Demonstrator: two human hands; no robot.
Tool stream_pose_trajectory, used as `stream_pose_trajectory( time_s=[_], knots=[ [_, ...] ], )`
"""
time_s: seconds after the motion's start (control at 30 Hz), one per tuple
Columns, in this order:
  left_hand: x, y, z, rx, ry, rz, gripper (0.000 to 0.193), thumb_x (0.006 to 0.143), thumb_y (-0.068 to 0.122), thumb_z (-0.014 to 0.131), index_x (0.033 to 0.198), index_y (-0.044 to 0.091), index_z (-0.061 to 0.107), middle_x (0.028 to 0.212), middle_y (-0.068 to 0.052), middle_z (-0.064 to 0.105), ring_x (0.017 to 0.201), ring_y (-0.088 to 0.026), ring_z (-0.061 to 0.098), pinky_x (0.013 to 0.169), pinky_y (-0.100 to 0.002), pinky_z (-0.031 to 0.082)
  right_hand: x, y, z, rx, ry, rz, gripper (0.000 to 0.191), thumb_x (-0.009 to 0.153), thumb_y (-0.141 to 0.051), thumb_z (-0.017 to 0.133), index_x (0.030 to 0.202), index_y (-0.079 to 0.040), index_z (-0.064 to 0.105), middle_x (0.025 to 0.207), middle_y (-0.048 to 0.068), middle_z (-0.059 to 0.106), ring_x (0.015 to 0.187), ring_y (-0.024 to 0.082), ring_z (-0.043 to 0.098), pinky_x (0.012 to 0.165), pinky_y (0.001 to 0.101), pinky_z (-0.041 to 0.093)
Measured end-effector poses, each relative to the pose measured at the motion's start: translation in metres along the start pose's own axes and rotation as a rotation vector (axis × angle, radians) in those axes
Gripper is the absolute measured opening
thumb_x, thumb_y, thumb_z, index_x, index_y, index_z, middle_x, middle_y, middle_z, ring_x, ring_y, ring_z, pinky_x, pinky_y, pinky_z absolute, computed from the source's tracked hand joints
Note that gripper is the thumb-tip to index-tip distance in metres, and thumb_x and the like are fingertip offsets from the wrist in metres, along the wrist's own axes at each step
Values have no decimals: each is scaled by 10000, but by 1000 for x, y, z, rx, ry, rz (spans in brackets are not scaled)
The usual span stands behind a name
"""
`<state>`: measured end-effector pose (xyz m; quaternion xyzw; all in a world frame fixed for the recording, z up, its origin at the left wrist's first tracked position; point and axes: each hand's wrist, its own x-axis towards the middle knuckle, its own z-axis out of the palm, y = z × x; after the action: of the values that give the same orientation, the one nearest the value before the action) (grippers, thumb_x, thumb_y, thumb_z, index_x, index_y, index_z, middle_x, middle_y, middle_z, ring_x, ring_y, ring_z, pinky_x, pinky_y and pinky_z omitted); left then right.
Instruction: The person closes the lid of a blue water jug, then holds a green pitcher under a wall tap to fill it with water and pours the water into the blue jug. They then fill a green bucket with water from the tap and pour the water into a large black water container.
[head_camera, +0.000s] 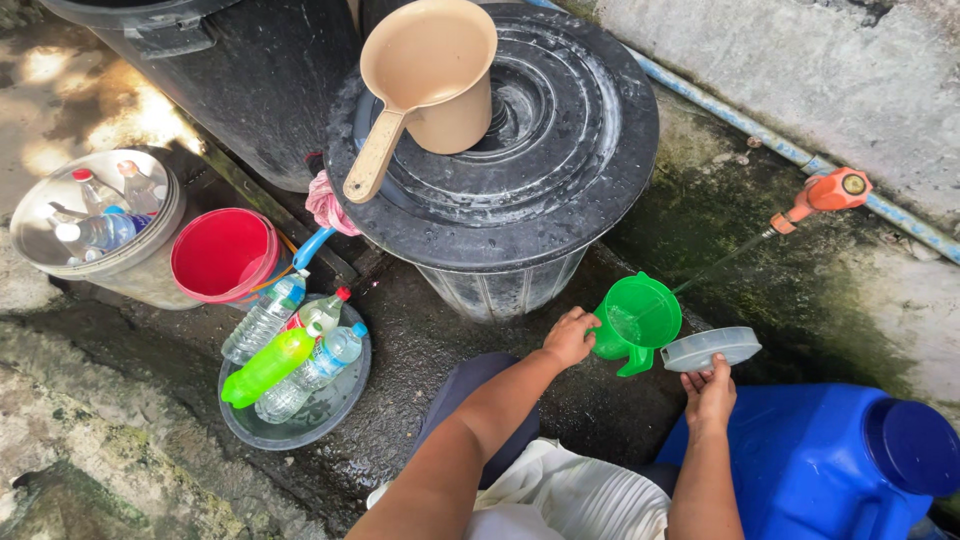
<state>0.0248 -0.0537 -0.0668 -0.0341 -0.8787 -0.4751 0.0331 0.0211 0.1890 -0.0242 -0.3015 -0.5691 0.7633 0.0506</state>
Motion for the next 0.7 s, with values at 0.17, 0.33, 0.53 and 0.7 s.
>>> stream_pose_trajectory(
  time_s=[0.17,0.33,0.53,0.7],
  knots=[
    [-2,1,-3,-10,-26,-46,320,865,105,685,1185,132,684,1182,-84,603,1191,-317,590,989,-441,501,-2,2,0,-7,-3,-9,440,963,-465,718,1007,-64,540,910,26,547,820,173,596,794,400,561],
    [-4,0,-5,-12,-23,-40,321,870,100,684,1189,134,678,1181,-80,605,1192,-312,594,994,-438,503,-6,3,4,-14,-15,-12,443,965,-467,707,998,-65,524,913,27,546,835,183,610,799,405,564],
    [-3,0,-4,-24,-6,-39,316,860,80,684,1171,132,679,1167,-80,609,1166,-307,609,971,-437,511,-13,-1,12,-16,-38,-24,455,963,-471,701,1075,-56,552,946,26,544,852,188,609,782,397,560],
    [4,-1,2,1,60,73,269,833,56,692,1094,119,695,1090,-122,632,1060,-343,641,910,-453,536,-7,-6,10,-11,-28,-35,483,929,-465,697,1163,-58,582,995,30,573,870,188,633,748,373,564]
  ],
)
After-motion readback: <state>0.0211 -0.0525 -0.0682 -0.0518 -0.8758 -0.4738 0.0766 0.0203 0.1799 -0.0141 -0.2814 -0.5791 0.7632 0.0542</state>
